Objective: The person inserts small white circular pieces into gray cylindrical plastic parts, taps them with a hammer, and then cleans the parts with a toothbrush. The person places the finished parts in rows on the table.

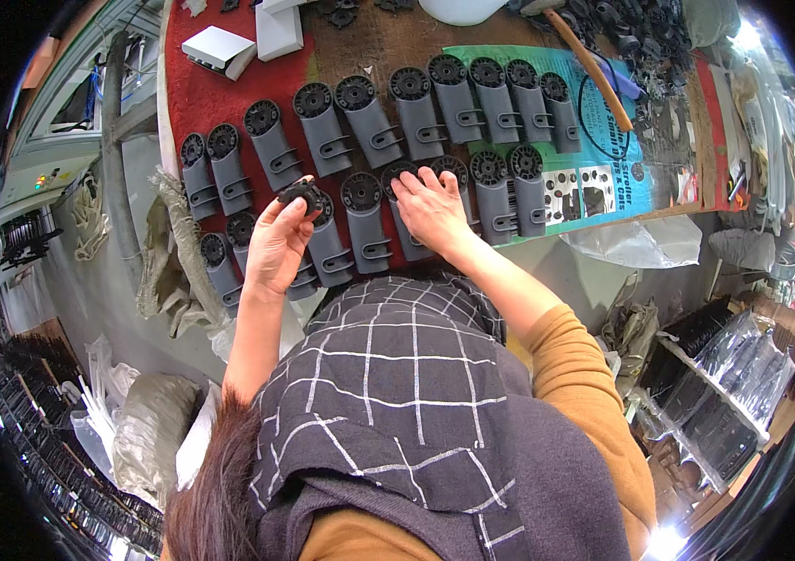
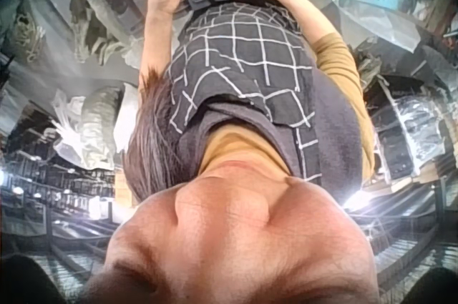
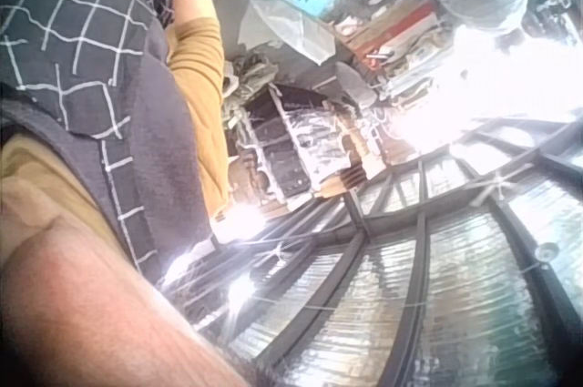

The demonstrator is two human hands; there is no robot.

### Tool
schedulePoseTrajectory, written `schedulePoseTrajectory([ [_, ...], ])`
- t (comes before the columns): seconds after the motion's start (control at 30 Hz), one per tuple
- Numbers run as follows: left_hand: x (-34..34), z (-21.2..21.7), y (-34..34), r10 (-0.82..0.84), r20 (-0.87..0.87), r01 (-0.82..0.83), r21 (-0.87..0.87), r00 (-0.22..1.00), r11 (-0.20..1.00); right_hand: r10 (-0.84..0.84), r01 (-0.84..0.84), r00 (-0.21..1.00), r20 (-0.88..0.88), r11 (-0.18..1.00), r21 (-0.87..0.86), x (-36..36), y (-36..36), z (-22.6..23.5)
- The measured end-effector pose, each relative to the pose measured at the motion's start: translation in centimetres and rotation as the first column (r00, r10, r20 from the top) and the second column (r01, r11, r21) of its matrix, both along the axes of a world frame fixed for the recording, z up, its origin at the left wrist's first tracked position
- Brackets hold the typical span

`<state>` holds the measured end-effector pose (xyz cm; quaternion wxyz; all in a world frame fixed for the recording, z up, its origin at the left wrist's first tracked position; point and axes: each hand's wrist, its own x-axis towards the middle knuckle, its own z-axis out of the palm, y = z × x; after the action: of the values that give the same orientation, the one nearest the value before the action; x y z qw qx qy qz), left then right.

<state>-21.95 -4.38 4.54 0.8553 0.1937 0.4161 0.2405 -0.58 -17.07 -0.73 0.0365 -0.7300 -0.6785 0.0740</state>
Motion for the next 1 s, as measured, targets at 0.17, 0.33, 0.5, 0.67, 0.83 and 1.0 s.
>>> schedulePoseTrajectory([
  [0.17, 0.8, 0.4, -0.3, -0.066, -0.029, 0.067, 0.044, 0.997, 0.997, -0.134, 0.174, 0.935, -0.328, 0.980, 0.097, -0.9, 1.4, 2.8],
  [0.33, 2.2, 0.5, -1.2, -0.226, -0.043, 0.228, 0.060, 0.973, 0.972, -0.288, 0.328, 0.242, -0.927, 0.923, -0.201, -2.7, 2.6, 6.0],
  [0.5, 2.6, 0.1, -1.5, -0.216, -0.126, 0.223, 0.040, 0.968, 0.974, -0.381, 0.462, 0.026, -0.924, 0.825, -0.327, -1.8, 0.7, 6.0],
  [0.67, 2.6, -0.2, -1.4, -0.216, -0.134, 0.217, -0.008, 0.967, 0.976, -0.525, 0.625, 0.584, -0.619, 0.778, -0.071, 2.8, -2.4, 3.8],
  [0.83, 2.7, -0.2, -1.1, -0.158, -0.159, 0.159, -0.006, 0.975, 0.987, -0.296, 0.316, 0.948, -0.119, 0.921, 0.229, 5.9, -3.2, 1.8],
  [1.0, 2.9, -0.1, -0.4, -0.146, -0.117, 0.147, -0.003, 0.982, 0.989, -0.120, 0.115, 0.992, 0.032, 0.984, 0.133, 5.8, -2.2, 0.1],
])
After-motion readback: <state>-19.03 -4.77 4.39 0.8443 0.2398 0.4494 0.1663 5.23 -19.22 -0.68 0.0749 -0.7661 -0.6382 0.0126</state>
